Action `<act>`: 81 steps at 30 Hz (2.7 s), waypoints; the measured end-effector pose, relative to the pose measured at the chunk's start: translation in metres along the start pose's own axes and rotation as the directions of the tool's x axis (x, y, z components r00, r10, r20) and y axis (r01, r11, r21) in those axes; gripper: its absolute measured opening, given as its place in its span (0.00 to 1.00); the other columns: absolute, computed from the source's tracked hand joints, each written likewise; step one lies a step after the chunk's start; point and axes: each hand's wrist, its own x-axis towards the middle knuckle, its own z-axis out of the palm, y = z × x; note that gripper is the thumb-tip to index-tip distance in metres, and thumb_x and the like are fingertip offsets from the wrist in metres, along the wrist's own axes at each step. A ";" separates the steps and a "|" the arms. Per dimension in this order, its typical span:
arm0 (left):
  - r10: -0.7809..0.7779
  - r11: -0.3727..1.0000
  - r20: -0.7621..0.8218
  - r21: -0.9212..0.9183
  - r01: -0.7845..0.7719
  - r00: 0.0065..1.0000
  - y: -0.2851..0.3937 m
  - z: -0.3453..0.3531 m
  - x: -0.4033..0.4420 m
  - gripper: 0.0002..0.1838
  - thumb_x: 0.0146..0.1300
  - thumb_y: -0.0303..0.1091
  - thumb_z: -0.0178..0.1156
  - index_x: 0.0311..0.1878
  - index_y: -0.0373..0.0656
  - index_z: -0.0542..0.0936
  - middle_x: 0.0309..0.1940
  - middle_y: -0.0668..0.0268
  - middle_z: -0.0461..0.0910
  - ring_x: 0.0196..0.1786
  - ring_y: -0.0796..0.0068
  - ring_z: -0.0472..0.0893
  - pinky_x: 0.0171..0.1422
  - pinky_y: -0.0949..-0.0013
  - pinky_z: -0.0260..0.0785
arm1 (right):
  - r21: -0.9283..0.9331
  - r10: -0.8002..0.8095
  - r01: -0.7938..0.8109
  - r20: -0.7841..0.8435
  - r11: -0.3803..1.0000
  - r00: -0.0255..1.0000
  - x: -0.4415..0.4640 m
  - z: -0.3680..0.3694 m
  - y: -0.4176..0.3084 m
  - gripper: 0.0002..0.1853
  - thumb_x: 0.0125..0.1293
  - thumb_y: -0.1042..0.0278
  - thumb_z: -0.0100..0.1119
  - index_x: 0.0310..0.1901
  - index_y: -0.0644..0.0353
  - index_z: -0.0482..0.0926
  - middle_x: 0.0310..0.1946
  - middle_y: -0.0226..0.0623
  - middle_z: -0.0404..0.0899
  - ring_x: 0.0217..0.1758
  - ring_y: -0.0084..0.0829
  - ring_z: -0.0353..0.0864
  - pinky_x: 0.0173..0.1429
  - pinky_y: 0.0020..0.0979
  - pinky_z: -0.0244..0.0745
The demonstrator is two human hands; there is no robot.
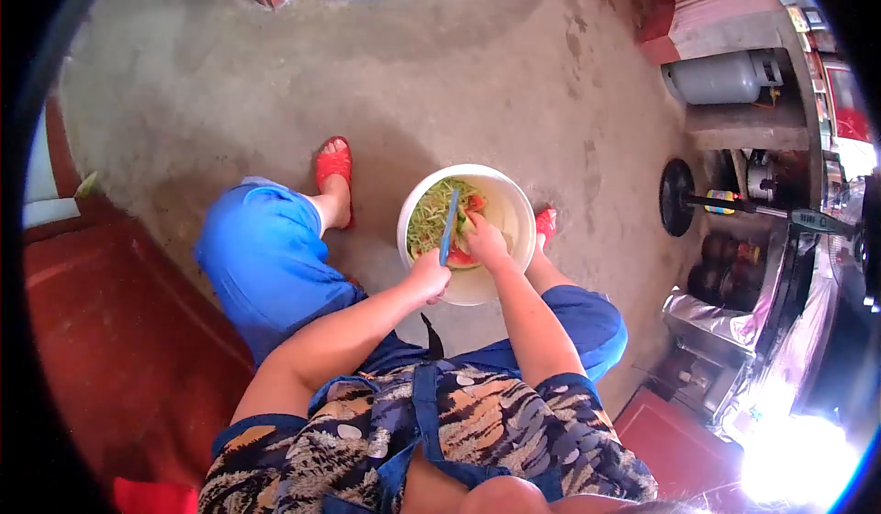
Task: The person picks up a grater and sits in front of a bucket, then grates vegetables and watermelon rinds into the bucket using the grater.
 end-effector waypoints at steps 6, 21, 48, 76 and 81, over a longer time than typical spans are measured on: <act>-0.032 0.982 -0.048 0.186 0.041 0.998 -0.003 -0.006 0.014 0.14 0.51 0.22 0.42 0.42 0.47 0.64 0.18 0.64 0.65 0.13 0.75 0.63 0.12 0.70 0.52 | -0.139 0.046 -0.035 0.075 0.990 0.996 -0.015 -0.013 -0.001 0.23 0.54 0.64 0.50 0.55 0.48 0.67 0.37 0.54 0.76 0.38 0.51 0.77 0.46 0.46 0.71; -0.095 0.992 -0.008 0.078 0.096 0.995 0.010 -0.002 0.025 0.14 0.49 0.22 0.44 0.41 0.47 0.66 0.16 0.65 0.65 0.12 0.74 0.64 0.10 0.68 0.51 | -0.472 -0.077 0.110 0.088 0.875 0.993 -0.059 -0.039 -0.047 0.17 0.54 0.68 0.52 0.47 0.51 0.69 0.41 0.53 0.72 0.44 0.50 0.75 0.45 0.43 0.73; 0.305 0.816 -0.066 0.532 -0.225 0.950 -0.004 0.002 0.024 0.15 0.50 0.26 0.47 0.43 0.39 0.71 0.34 0.46 0.76 0.41 0.47 0.75 0.44 0.53 0.66 | -0.467 -0.090 0.092 0.027 0.879 0.996 -0.053 -0.036 -0.054 0.09 0.55 0.66 0.51 0.38 0.56 0.72 0.36 0.50 0.75 0.41 0.49 0.77 0.42 0.44 0.74; -0.003 0.939 0.181 -0.337 0.065 0.983 0.011 -0.010 0.020 0.09 0.54 0.39 0.57 0.37 0.50 0.71 0.17 0.73 0.66 0.12 0.82 0.62 0.13 0.77 0.47 | -0.026 -0.158 0.159 -0.371 0.987 0.915 -0.121 -0.022 -0.068 0.24 0.49 0.73 0.58 0.51 0.60 0.69 0.53 0.55 0.62 0.52 0.54 0.67 0.54 0.44 0.65; -0.004 0.916 0.246 -0.388 0.102 0.969 0.010 -0.016 0.025 0.12 0.49 0.34 0.57 0.38 0.49 0.69 0.17 0.71 0.66 0.12 0.81 0.63 0.13 0.77 0.49 | 0.427 0.167 -0.081 -0.167 0.901 0.972 -0.111 -0.061 -0.041 0.24 0.51 0.62 0.62 0.51 0.59 0.70 0.47 0.47 0.71 0.47 0.38 0.74 0.44 0.33 0.74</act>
